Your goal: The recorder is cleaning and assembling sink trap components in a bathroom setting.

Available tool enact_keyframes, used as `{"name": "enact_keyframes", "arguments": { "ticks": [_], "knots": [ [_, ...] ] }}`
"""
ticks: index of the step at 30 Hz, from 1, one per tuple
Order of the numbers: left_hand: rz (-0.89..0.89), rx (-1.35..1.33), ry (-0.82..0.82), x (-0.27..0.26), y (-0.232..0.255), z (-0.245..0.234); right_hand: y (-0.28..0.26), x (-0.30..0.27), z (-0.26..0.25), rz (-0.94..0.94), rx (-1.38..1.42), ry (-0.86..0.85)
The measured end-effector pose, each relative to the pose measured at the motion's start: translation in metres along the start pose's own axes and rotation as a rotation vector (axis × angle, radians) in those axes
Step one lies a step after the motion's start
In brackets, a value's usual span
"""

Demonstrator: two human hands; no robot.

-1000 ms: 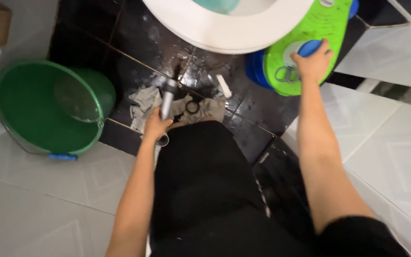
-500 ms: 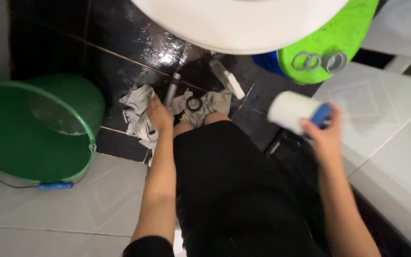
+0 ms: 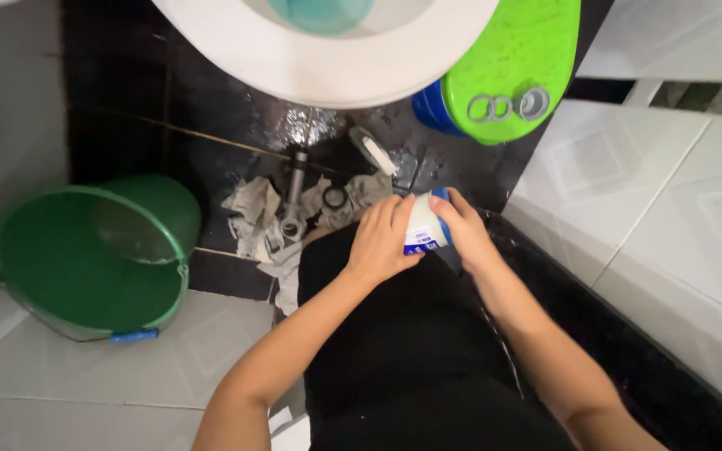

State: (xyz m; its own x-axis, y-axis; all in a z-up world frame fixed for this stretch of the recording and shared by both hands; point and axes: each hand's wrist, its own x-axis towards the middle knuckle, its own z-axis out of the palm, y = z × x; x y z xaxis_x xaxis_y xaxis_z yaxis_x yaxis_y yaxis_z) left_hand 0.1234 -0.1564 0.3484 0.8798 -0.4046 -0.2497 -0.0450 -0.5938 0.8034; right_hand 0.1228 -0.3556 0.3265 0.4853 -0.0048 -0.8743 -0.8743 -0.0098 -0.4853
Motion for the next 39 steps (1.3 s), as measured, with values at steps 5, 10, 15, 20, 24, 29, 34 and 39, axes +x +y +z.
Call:
{"name": "enact_keyframes", "arguments": {
  "ticks": [5, 10, 15, 20, 24, 29, 34, 39],
  "knots": [
    [-0.150, -0.142, -0.038, -0.001, 0.004, -0.012, -0.041, -0.034, 0.024, -0.424, -0.468, 0.227],
    [-0.113, -0.204, 0.066, -0.028, -0.031, 0.004, -0.080, -0.054, 0.022, -0.623, -0.878, 0.221],
    [-0.230, -1.040, 0.133, -0.039, 0.005, -0.027, -0.048, -0.042, -0.018, -0.335, -0.110, -0.018],
    [-0.039, -0.593, 0.383, -0.030, 0.034, 0.009, -0.015, -0.020, -0.006, 0.105, 0.490, -0.089],
    [-0.266, -0.573, 0.648, -0.032, 0.029, 0.028, -0.007, -0.031, 0.029, -0.172, 0.379, 0.020],
    [-0.773, -1.700, 0.320, -0.029, 0.005, -0.004, -0.083, -0.082, 0.041, -0.891, -0.292, 0.014],
    [-0.960, -1.646, -0.244, -0.036, -0.022, -0.031, -0.110, -0.077, 0.000, -1.437, -0.822, -0.403],
    [-1.102, -1.461, -0.492, -0.042, -0.050, -0.016, -0.099, -0.066, -0.013, -1.929, -1.229, -0.688]
  ]
}}
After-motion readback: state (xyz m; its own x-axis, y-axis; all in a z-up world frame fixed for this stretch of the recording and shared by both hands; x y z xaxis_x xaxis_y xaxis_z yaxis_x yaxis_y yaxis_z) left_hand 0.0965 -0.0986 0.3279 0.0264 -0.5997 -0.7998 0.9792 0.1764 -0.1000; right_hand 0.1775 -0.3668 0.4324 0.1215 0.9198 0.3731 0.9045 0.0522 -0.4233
